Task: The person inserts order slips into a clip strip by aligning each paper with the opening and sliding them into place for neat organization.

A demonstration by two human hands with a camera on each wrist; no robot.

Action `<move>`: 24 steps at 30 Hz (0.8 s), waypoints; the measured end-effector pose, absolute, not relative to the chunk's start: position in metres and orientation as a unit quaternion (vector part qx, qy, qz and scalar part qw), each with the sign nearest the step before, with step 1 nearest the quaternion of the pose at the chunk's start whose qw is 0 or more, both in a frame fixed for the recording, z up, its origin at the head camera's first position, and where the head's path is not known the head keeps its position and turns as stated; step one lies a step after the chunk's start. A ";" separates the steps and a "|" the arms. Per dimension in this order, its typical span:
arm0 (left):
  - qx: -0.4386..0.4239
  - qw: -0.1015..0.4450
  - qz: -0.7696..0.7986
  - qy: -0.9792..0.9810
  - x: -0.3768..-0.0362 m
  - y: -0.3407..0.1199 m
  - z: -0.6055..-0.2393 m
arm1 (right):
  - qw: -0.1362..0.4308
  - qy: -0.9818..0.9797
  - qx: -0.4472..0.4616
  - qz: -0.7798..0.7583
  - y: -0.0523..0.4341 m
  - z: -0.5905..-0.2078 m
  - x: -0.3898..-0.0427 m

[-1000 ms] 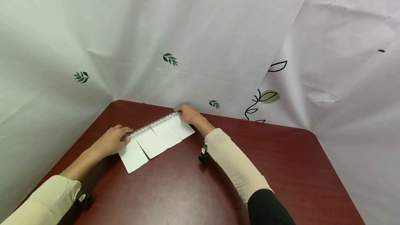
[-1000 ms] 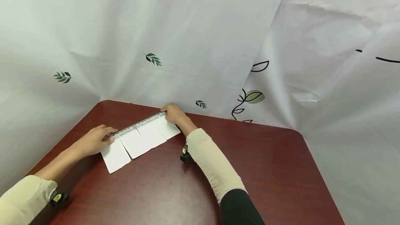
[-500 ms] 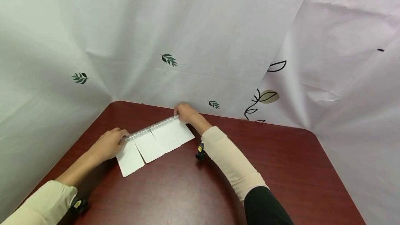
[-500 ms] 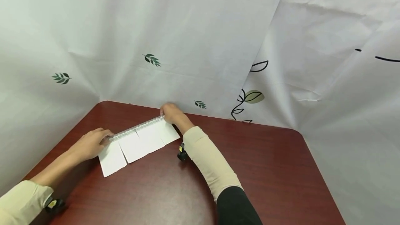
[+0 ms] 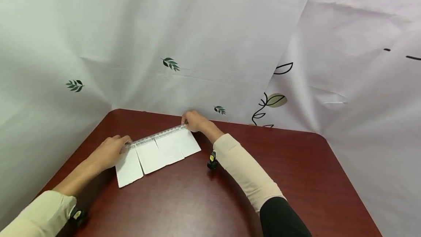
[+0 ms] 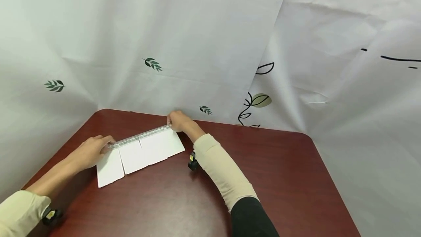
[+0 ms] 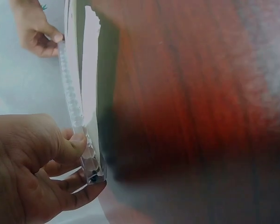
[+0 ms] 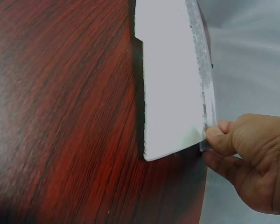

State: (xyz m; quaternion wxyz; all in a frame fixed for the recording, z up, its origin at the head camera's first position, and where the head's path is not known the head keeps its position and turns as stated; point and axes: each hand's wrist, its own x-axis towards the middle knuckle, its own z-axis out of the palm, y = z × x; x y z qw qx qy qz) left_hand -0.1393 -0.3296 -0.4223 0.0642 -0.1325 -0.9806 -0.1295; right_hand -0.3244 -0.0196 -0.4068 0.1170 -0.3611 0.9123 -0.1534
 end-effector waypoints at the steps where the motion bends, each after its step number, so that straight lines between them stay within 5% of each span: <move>1: -0.134 0.065 -0.130 -0.980 -0.141 -0.330 -0.422 | 0.119 0.911 -0.362 -0.156 -0.018 -0.406 -0.324; 9: -0.158 0.074 -0.142 -0.974 -0.157 -0.326 -0.421 | 0.129 0.912 -0.359 -0.151 0.003 -0.400 -0.319; 16: -0.222 0.129 -0.161 -0.953 -0.207 -0.342 -0.471 | 0.139 0.914 -0.348 -0.158 0.034 -0.399 -0.315; 24: -0.235 0.098 -0.129 -0.959 -0.261 -0.336 -0.501 | 0.126 0.919 -0.341 -0.155 0.070 -0.397 -0.313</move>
